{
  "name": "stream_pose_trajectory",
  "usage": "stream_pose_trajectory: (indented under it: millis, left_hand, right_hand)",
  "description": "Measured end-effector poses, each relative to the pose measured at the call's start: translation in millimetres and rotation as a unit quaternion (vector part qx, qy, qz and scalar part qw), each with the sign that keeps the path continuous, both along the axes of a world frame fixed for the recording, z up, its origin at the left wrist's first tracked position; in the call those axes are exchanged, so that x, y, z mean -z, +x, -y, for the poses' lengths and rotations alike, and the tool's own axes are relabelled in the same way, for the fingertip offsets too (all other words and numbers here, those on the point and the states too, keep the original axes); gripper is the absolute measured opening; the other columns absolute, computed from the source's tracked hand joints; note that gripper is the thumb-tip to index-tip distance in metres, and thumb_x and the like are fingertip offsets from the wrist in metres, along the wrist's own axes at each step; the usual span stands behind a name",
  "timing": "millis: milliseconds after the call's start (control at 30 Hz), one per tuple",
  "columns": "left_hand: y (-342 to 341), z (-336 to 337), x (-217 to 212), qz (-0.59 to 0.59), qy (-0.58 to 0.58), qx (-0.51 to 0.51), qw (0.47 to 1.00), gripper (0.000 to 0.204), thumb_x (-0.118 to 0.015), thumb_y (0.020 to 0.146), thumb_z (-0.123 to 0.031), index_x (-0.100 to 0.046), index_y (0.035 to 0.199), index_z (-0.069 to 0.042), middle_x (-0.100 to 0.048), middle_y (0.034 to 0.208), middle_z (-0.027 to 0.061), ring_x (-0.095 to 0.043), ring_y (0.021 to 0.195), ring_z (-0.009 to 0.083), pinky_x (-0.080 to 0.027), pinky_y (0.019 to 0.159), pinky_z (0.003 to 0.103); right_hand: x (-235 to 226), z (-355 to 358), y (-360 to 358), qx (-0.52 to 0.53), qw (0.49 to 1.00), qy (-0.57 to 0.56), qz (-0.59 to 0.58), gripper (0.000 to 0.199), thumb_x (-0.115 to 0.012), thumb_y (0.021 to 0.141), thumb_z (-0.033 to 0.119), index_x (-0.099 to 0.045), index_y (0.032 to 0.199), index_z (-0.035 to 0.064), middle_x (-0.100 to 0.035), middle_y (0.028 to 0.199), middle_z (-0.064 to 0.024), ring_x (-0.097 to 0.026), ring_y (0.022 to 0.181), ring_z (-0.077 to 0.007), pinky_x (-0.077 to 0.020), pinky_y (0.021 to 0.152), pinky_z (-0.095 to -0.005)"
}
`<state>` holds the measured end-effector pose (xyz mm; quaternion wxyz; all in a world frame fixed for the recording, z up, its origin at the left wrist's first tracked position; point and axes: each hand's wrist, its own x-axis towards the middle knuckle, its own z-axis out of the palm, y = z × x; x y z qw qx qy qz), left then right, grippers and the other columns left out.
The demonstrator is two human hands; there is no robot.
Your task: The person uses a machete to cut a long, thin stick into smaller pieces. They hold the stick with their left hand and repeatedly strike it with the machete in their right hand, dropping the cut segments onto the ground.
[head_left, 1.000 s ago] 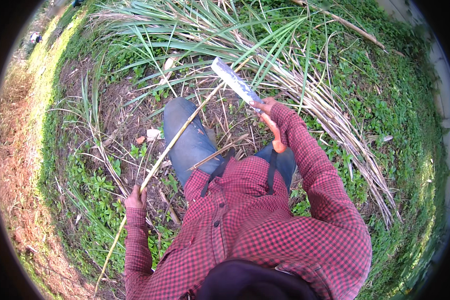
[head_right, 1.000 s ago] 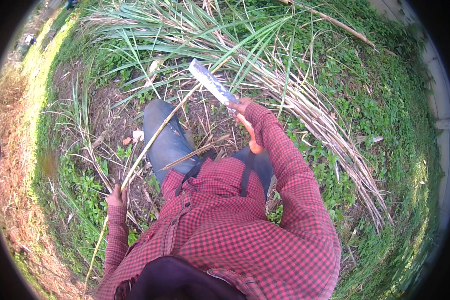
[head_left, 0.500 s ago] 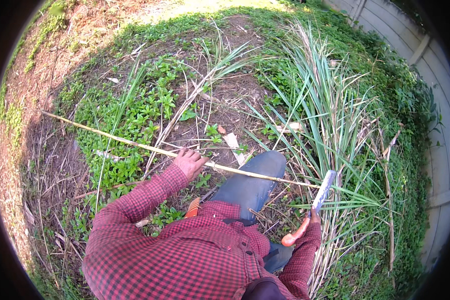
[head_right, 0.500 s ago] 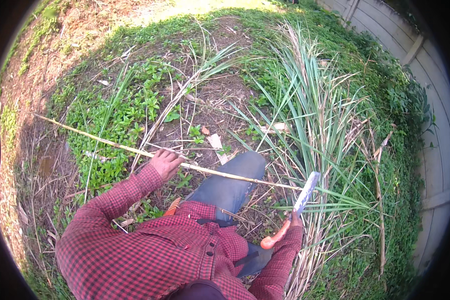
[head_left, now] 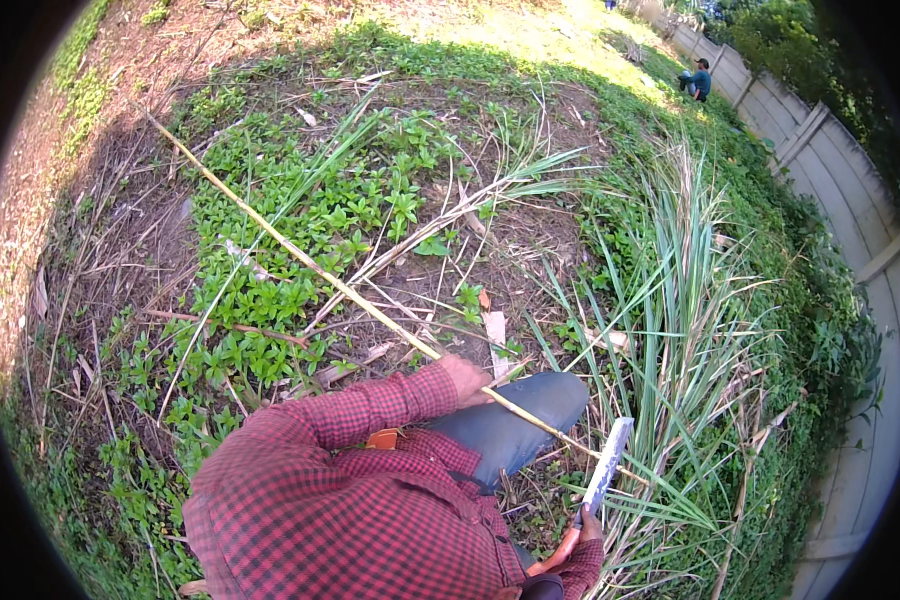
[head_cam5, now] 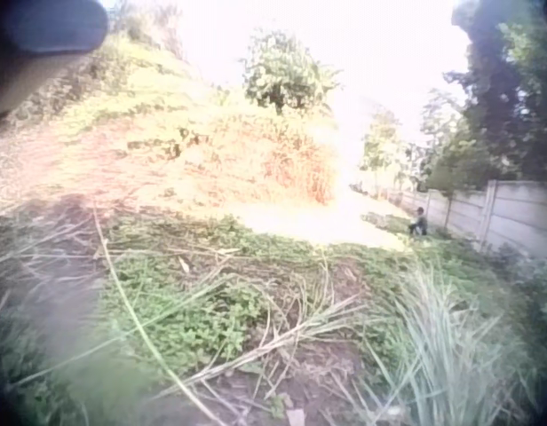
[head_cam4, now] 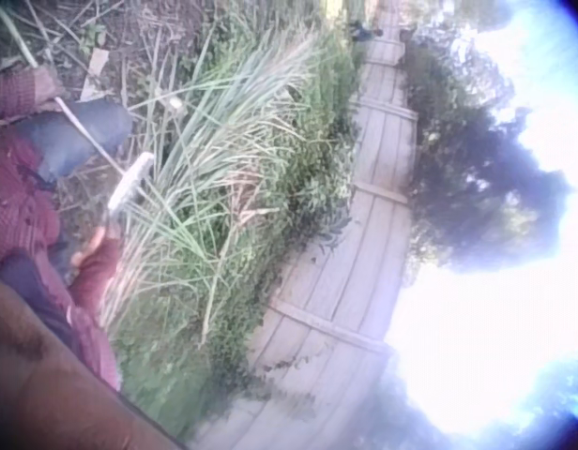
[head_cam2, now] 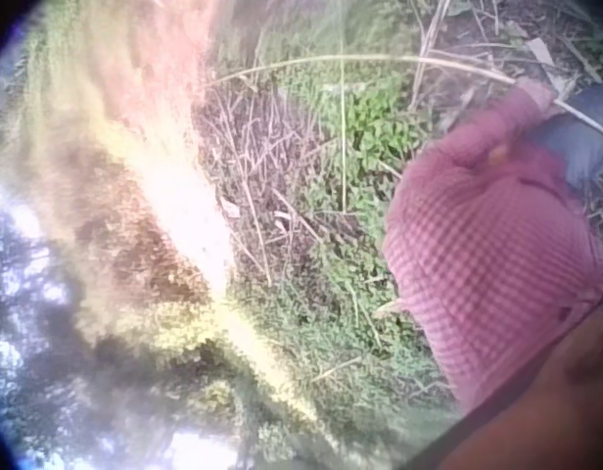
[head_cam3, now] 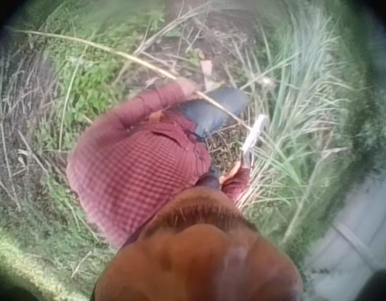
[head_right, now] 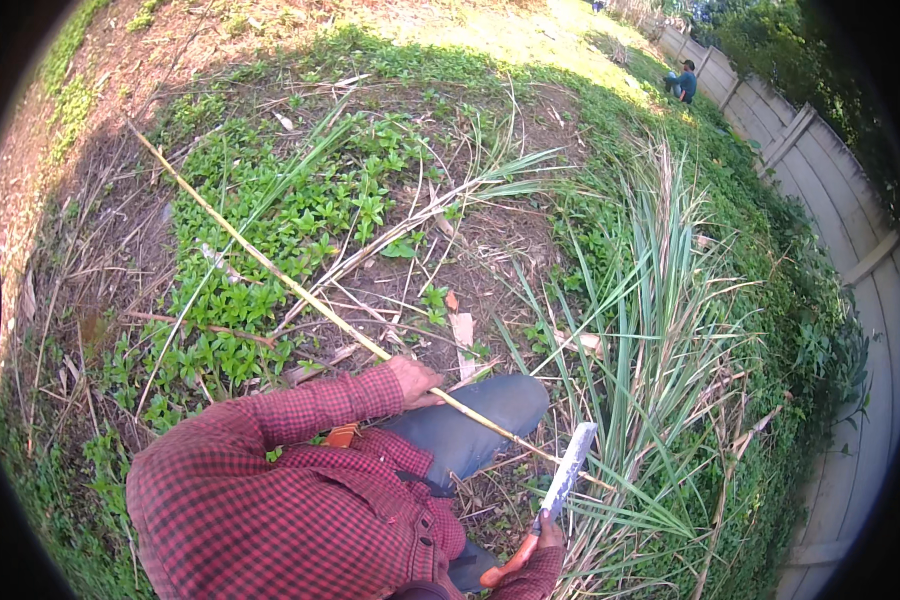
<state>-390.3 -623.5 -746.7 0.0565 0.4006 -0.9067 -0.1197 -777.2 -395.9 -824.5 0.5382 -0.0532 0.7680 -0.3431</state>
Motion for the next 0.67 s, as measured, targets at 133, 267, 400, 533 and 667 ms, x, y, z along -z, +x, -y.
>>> stream_pose_trajectory:
  millis: [133, 267, 400, 533, 667]
  left_hand:
    - [5, -3, -5, -0.011, 0.005, -0.003, 1.0, 0.035, -0.049, 0.083, -0.043, -0.058, 0.087, -0.009, -0.06, 0.072, 0.0073, -0.061, 0.07, 0.0248, -0.049, 0.061, 0.038]
    - [22, 2, -5, 0.002, 0.008, -0.017, 1.0, 0.032, -0.052, 0.082, -0.042, -0.06, 0.089, -0.012, -0.061, 0.081, 0.0044, -0.059, 0.082, 0.0211, -0.043, 0.076, 0.036]
    - [61, 21, -5, 0.017, -0.019, -0.047, 0.999, 0.032, -0.055, 0.079, -0.043, -0.06, 0.09, -0.013, -0.059, 0.087, 0.0022, -0.055, 0.09, 0.0187, -0.037, 0.083, 0.038]
    - [66, 46, -26, 0.032, -0.034, -0.069, 0.997, 0.032, -0.055, 0.08, -0.042, -0.061, 0.091, -0.012, -0.059, 0.092, 0.0029, -0.054, 0.092, 0.0206, -0.039, 0.085, 0.039]
    - [41, 45, -9, 0.068, -0.017, -0.007, 0.998, 0.031, -0.056, 0.08, -0.038, -0.059, 0.092, -0.009, -0.058, 0.092, 0.0054, -0.054, 0.094, 0.0231, -0.041, 0.085, 0.042]
  right_hand:
    - [-32, 12, 38, 0.154, 0.981, -0.09, -0.073, 0.071, -0.054, 0.078, 0.051, -0.039, 0.12, -0.0049, -0.05, 0.111, -0.0225, -0.049, 0.1, -0.0319, -0.0385, 0.087, -0.0429]
    - [-43, 19, 29, 0.035, 0.991, 0.013, -0.127, 0.059, -0.055, 0.079, 0.049, -0.047, 0.107, -0.0024, -0.054, 0.087, -0.0155, -0.054, 0.077, -0.0256, -0.0437, 0.067, -0.0376]
    - [-34, 13, 31, -0.049, 0.996, 0.029, -0.075, 0.049, -0.057, 0.08, 0.047, -0.054, 0.094, 0.0, -0.057, 0.068, -0.0094, -0.057, 0.058, -0.0199, -0.0468, 0.051, -0.0326]
    - [-6, 18, 34, -0.023, 0.997, -0.067, 0.03, 0.043, -0.059, 0.08, 0.045, -0.056, 0.082, 0.0018, -0.054, 0.058, -0.0057, -0.054, 0.047, -0.0163, -0.0439, 0.043, -0.0287]
    - [-11, 22, 54, -0.076, 0.993, -0.089, 0.032, 0.038, -0.061, 0.079, 0.041, -0.058, 0.077, 0.0034, -0.057, 0.059, -0.0062, -0.054, 0.044, -0.0171, -0.0459, 0.042, -0.0303]
